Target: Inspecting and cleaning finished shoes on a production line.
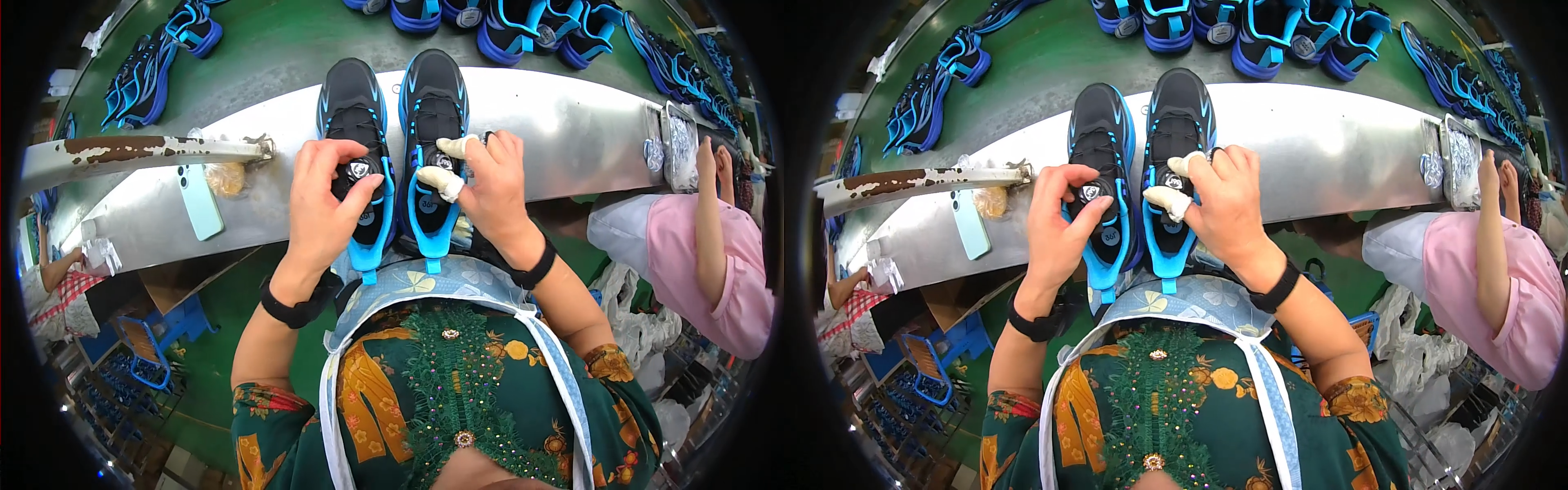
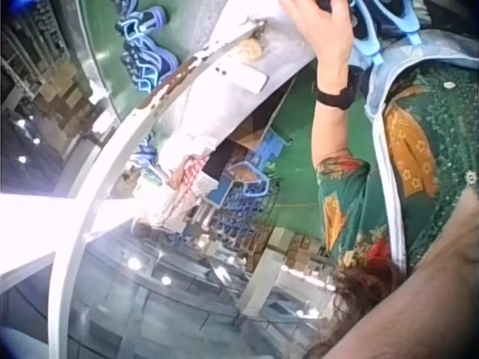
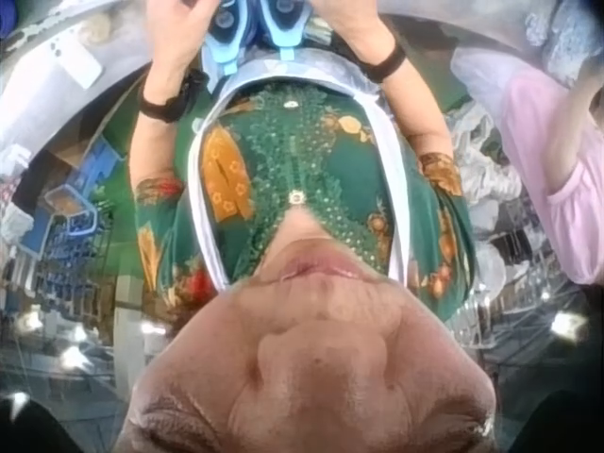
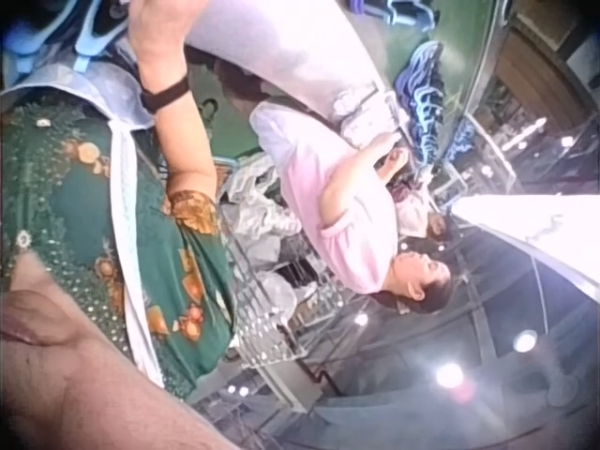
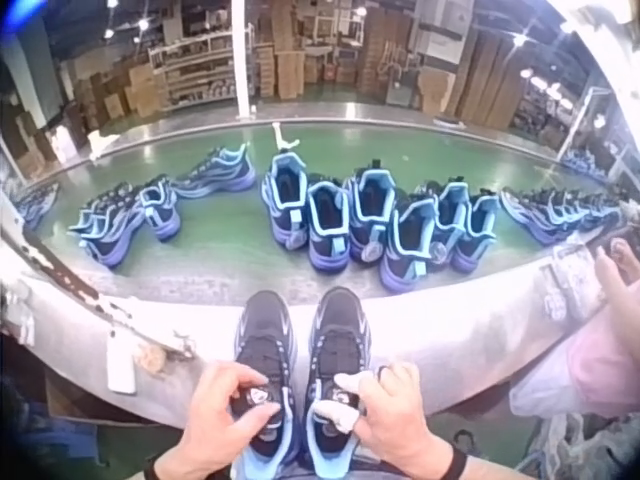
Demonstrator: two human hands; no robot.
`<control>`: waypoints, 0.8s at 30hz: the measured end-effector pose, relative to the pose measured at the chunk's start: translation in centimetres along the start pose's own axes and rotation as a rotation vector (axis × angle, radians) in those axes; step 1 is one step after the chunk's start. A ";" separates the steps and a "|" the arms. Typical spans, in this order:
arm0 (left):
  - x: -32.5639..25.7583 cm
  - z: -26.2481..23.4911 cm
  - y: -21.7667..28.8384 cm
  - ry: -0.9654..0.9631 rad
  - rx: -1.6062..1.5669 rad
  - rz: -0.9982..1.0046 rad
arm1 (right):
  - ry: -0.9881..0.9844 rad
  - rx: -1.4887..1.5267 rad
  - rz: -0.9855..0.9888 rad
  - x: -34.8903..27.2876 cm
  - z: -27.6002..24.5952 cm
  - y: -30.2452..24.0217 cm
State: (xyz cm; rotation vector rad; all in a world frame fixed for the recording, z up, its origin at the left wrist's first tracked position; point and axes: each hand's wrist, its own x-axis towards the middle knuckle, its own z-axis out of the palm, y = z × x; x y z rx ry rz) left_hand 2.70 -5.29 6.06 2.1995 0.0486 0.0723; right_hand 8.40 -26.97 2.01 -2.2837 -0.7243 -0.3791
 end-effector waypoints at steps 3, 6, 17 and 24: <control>0.6 -1.2 -1.4 -0.108 -0.196 -0.096 | -0.068 0.149 0.053 1.3 -1.5 0.4; 0.4 -1.5 -1.2 -0.110 -0.172 0.092 | -0.134 0.144 0.015 3.4 -3.1 0.7; 0.4 -1.0 -1.3 -0.130 -0.147 -0.038 | -0.357 0.190 -0.144 8.3 -0.9 1.3; 0.5 -1.1 -1.9 -0.126 -0.079 0.188 | -0.557 0.059 -0.254 9.9 1.5 2.7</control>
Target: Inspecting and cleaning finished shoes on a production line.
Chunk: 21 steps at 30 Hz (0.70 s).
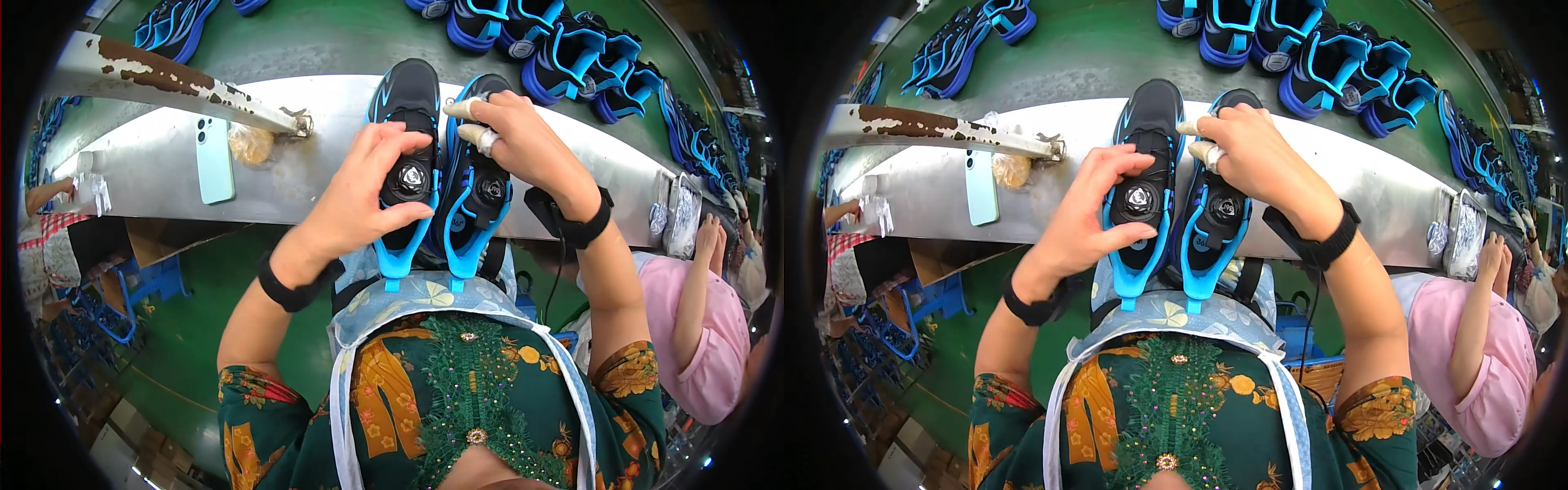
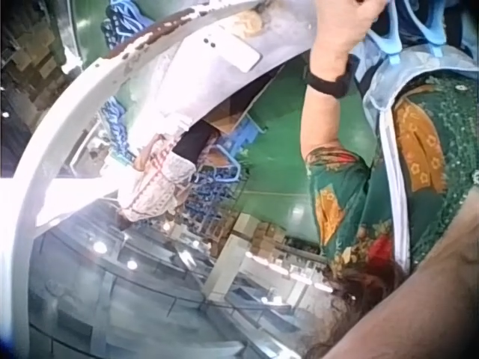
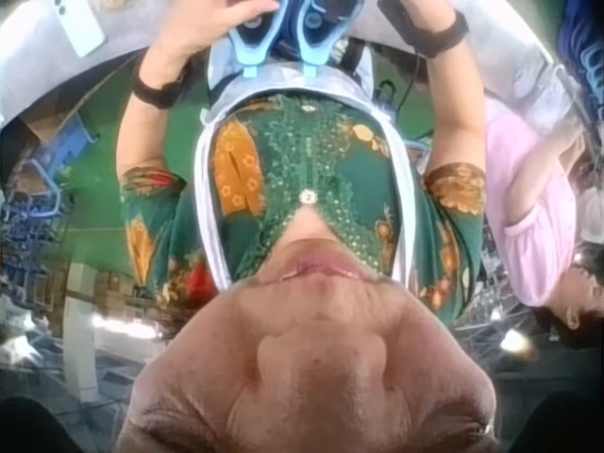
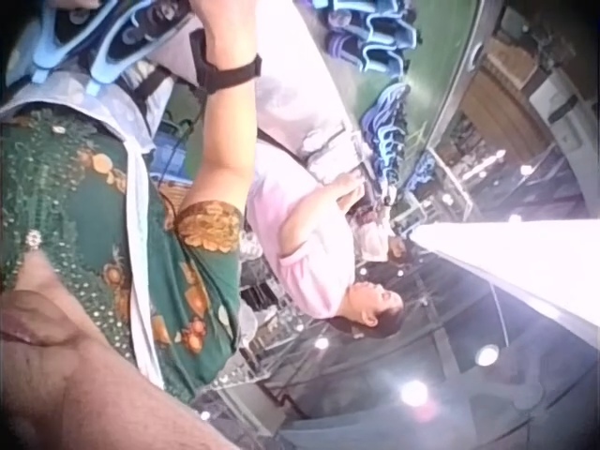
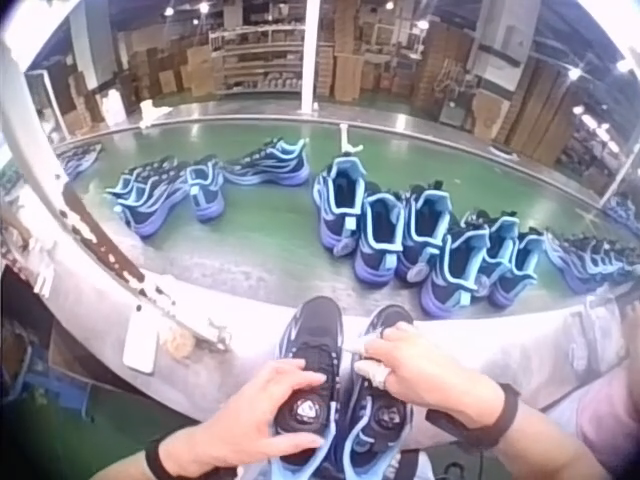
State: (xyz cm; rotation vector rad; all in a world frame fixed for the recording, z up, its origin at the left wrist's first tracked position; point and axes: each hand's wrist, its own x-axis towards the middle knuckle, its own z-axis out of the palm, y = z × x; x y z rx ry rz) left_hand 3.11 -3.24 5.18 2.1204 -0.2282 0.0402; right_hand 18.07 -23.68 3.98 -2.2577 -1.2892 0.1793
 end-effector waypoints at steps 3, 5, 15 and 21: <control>0.3 -0.1 0.0 0.049 0.029 -0.085 | -0.133 -0.040 -0.026 1.6 -0.2 -0.5; 0.7 -2.0 -1.7 -0.262 -0.359 -0.131 | -0.269 0.129 0.039 2.2 -0.1 -0.9; 1.6 -2.5 -2.3 -0.262 -0.449 -0.123 | -0.316 0.142 0.032 2.9 -0.6 -1.1; 0.2 -0.5 0.6 0.059 -0.026 0.015 | -0.297 0.181 0.035 2.3 -0.2 -0.3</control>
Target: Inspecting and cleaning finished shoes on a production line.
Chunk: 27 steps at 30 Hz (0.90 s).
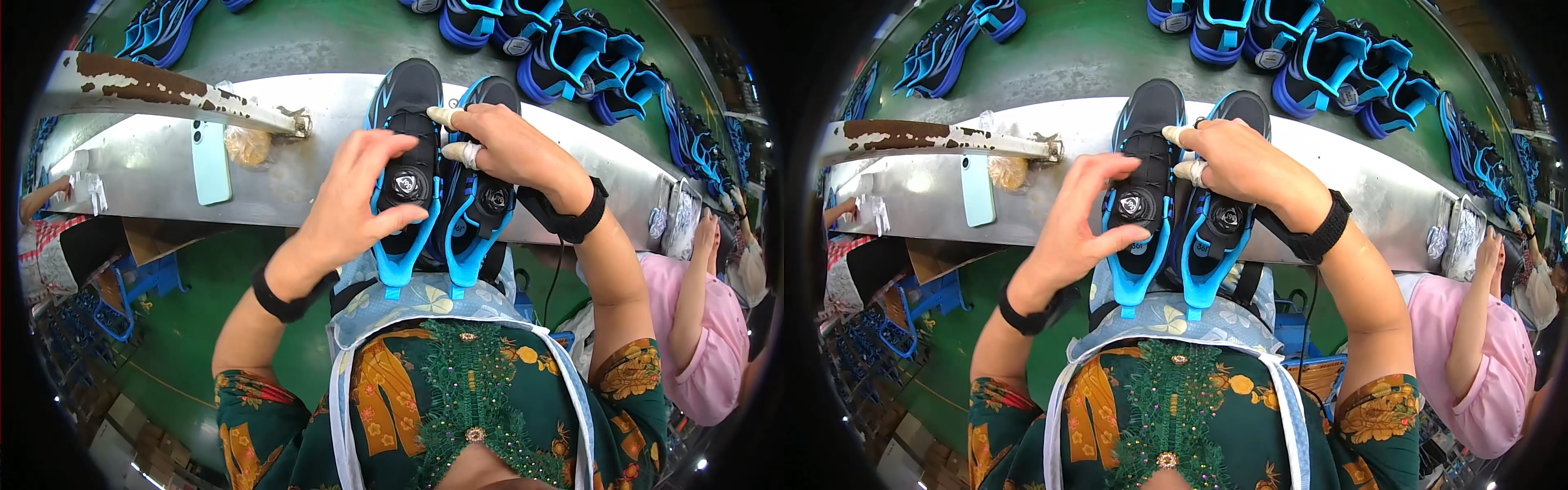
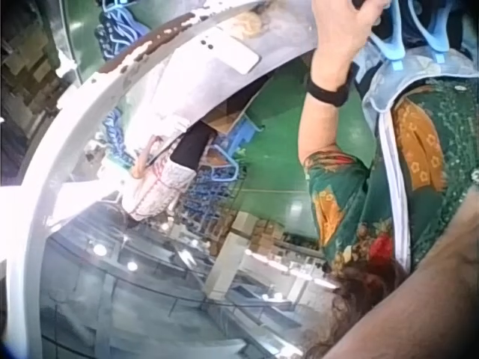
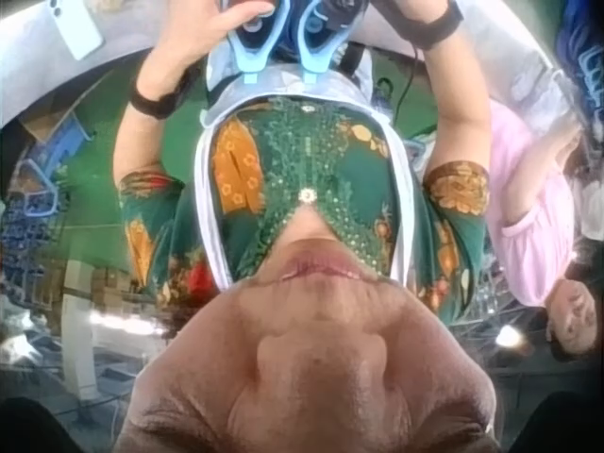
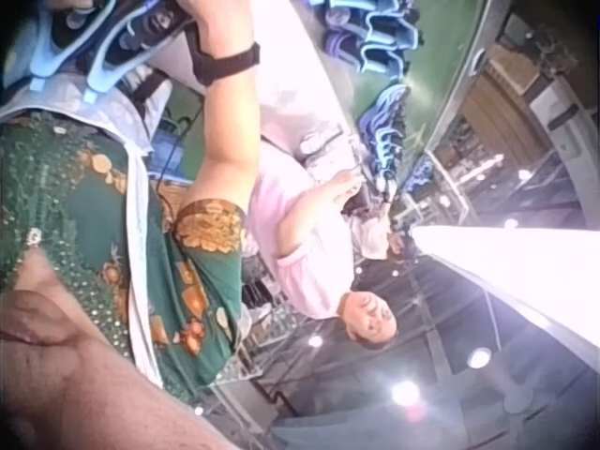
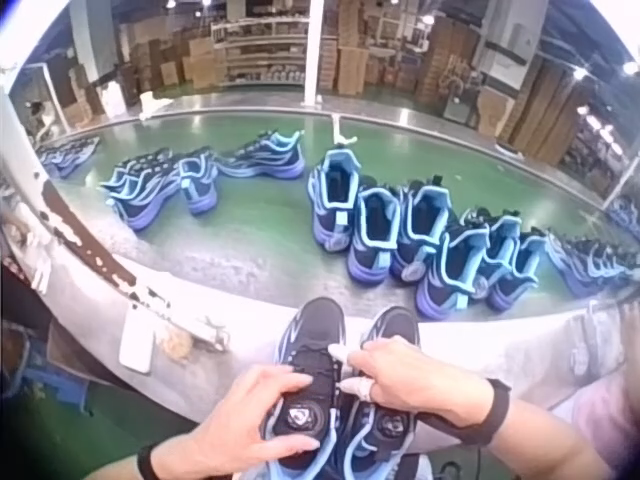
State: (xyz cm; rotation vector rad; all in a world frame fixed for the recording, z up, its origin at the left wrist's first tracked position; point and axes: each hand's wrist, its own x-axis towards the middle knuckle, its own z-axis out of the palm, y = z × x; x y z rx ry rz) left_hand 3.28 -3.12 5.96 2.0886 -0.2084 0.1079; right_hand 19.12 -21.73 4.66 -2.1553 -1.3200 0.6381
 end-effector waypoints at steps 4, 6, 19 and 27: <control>-0.8 1.1 0.0 0.163 0.016 -0.185 | 0.003 -0.004 0.010 0.1 -0.1 -0.4; -0.3 0.1 -1.8 -0.061 -0.137 -0.019 | -0.022 -0.008 0.017 0.3 -0.3 -0.5; 0.0 -0.8 -2.2 -0.112 -0.046 0.002 | -0.017 -0.017 -0.014 0.4 0.0 -0.5; -1.7 -3.2 1.6 -0.184 -0.076 -0.350 | 0.014 -0.091 0.028 -0.6 -1.4 0.1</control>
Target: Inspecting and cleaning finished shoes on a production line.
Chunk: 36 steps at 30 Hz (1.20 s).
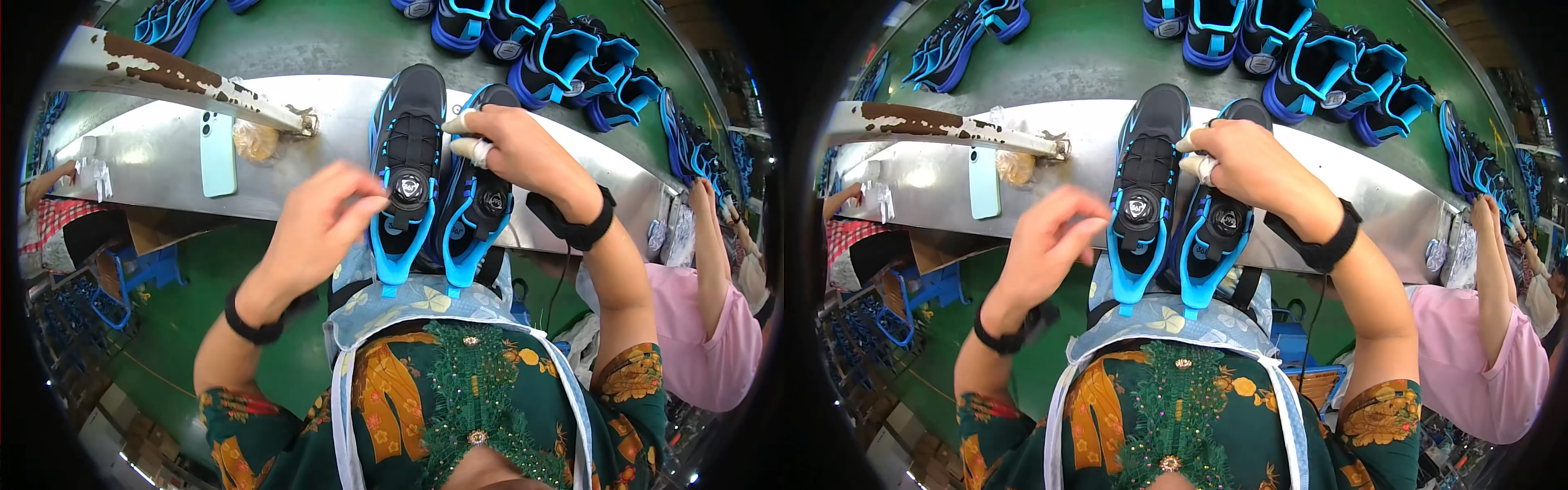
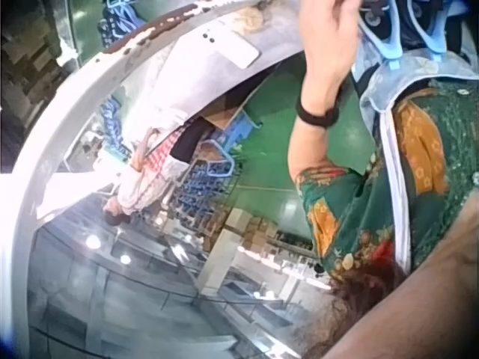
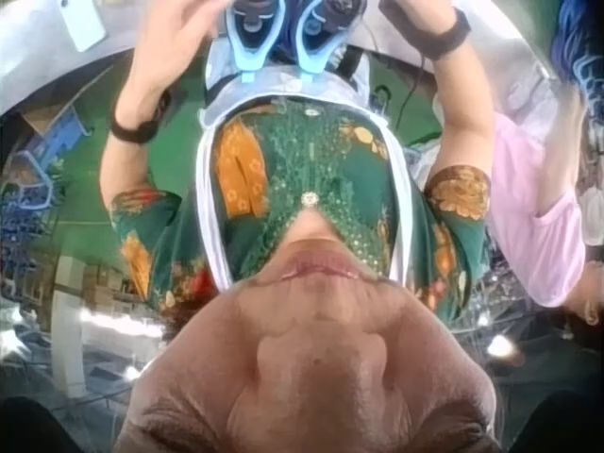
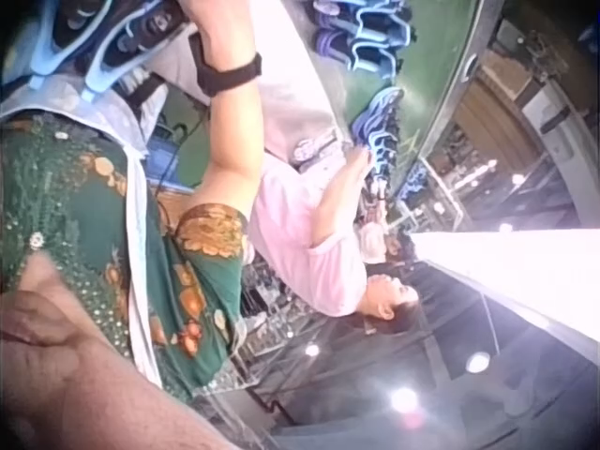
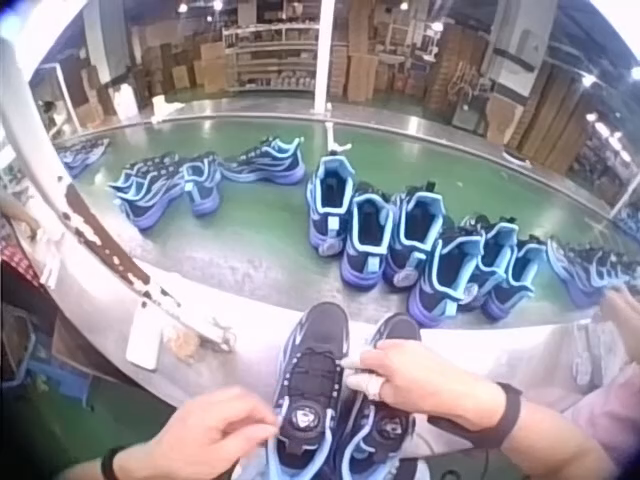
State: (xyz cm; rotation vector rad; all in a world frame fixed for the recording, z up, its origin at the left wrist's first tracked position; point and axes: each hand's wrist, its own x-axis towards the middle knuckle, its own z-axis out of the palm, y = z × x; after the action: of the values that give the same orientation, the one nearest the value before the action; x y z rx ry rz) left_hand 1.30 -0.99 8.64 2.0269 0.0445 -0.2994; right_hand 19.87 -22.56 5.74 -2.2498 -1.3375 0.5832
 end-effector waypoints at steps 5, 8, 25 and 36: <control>-3.3 5.7 -0.1 0.107 -1.096 -0.558 | -0.055 0.363 -0.169 -0.1 0.8 -4.8; -1.8 7.4 -1.7 0.267 -1.311 -0.457 | -0.031 0.270 -0.238 0.7 2.7 -6.2; -1.7 9.1 -2.6 0.266 -1.357 -0.288 | 0.080 -0.006 -0.132 -2.0 2.7 -6.1; -4.6 9.4 0.9 0.355 0.008 0.047 | 0.063 0.012 -0.114 -1.4 -5.2 -2.9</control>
State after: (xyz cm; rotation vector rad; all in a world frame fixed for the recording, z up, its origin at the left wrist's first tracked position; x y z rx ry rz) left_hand -4.77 -9.23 6.48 2.0641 0.2162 0.0924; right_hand 20.18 -23.42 11.74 -2.1479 -1.4163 0.4758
